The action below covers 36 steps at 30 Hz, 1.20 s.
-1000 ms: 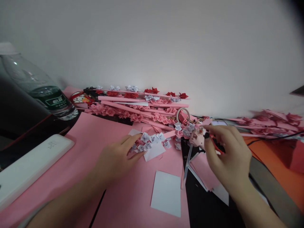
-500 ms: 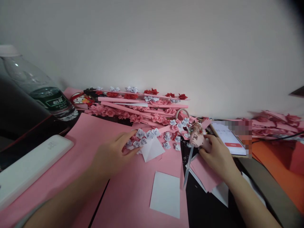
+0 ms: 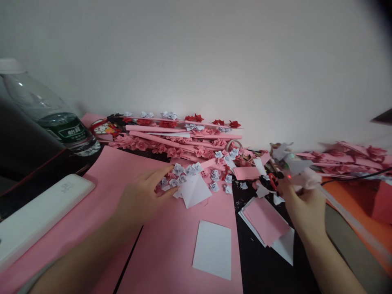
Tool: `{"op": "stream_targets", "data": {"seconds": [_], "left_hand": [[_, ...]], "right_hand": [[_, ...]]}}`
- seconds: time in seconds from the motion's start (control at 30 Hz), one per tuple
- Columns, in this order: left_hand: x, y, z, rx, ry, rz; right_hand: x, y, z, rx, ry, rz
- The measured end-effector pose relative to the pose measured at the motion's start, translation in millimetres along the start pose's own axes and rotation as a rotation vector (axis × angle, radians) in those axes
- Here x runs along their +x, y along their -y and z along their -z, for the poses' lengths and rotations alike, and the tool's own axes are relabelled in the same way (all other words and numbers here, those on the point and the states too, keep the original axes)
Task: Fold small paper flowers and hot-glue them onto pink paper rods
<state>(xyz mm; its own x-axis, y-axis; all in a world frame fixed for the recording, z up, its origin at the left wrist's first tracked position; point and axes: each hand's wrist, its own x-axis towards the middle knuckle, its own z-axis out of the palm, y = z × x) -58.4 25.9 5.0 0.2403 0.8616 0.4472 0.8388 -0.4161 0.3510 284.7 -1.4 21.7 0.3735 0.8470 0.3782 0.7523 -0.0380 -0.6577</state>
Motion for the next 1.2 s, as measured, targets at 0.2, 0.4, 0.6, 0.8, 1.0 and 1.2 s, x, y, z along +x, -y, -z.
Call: {"op": "stream_targets", "data": {"seconds": [0.2, 0.4, 0.6, 0.8, 1.0, 1.2], "left_hand": [[-2.7, -4.5, -4.7, 0.056, 0.018, -0.051], [-6.3, -6.1, -8.7, 0.060, -0.022, -0.159], [-8.1, -7.8, -7.2, 0.046, 0.007, -0.167], [-7.0, -7.9, -7.7, 0.033, 0.006, -0.184], [-8.0, -7.4, -9.0, 0.040, 0.015, -0.169], [-8.5, -8.0, -6.5, 0.036, 0.041, -0.161]], "right_hand": [[-14.5, 14.8, -5.6, 0.160, 0.234, 0.092], [-29.7, 29.8, -16.8, 0.101, 0.443, 0.252], [-33.3, 28.9, -20.6, -0.020, 0.446, 0.265], [-31.1, 34.1, -19.9, -0.047, 0.412, 0.342], [-31.8, 33.0, -20.2, -0.065, 0.399, 0.328], [-32.8, 36.4, -19.5, -0.082, 0.389, 0.276]]}}
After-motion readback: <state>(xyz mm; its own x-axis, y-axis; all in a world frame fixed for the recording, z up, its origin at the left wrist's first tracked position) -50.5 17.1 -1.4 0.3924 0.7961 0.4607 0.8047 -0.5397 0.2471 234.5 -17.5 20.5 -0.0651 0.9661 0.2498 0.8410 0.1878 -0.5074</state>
